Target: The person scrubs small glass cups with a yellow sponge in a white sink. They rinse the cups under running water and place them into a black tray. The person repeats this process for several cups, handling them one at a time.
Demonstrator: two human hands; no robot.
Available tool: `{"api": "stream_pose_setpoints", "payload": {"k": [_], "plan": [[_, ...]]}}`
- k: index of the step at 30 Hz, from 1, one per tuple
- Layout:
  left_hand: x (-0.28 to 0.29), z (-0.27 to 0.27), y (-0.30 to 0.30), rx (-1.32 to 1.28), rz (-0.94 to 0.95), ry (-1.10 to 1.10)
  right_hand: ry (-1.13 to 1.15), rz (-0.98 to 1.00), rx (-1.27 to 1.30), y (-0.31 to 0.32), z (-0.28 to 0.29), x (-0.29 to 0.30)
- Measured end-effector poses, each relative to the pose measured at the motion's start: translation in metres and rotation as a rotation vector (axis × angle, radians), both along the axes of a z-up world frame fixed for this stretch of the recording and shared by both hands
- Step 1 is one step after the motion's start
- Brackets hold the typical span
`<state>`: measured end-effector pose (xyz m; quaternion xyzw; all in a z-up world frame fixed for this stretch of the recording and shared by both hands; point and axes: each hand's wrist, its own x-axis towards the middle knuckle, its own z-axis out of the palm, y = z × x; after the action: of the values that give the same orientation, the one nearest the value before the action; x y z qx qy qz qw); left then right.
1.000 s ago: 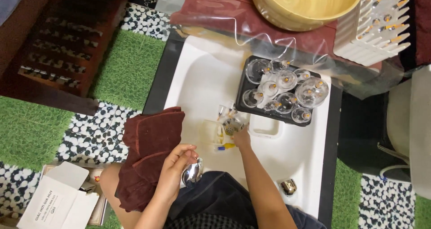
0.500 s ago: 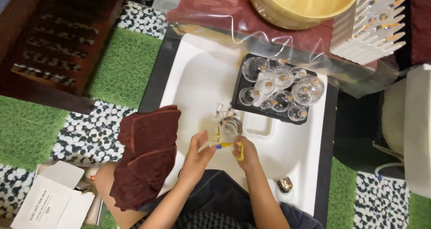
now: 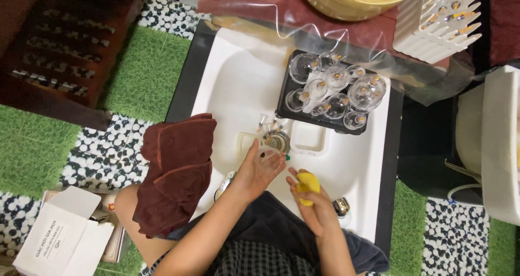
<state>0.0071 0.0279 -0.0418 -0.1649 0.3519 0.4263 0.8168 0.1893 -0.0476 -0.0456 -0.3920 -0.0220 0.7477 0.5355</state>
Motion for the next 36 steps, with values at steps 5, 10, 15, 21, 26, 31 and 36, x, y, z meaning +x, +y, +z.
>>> {"api": "stream_pose_setpoints", "payload": {"k": [5,10,15,21,26,31,36], "plan": [[0.005,0.026,-0.007,0.088,-0.078,-0.023,-0.922,0.224,0.221,0.001,0.062,0.002],[0.007,0.028,-0.014,-0.022,-0.062,0.045,-1.785,0.781,0.552,0.004,0.092,0.008],[0.012,0.029,-0.023,0.006,-0.134,0.087,-2.123,0.155,0.996,0.024,0.067,-0.004],[0.013,0.033,-0.029,0.176,-0.142,0.145,-1.699,0.621,1.236,0.013,0.051,-0.013],[0.015,0.087,-0.044,0.229,-0.243,0.418,-1.788,0.689,1.293,0.001,0.061,-0.013],[0.011,0.101,-0.056,0.838,-0.327,0.645,-1.199,0.421,0.804,-0.051,-0.006,0.003],[-0.015,0.112,-0.040,1.459,-0.375,0.591,0.162,-0.038,0.621,-0.044,0.066,-0.037]]}}
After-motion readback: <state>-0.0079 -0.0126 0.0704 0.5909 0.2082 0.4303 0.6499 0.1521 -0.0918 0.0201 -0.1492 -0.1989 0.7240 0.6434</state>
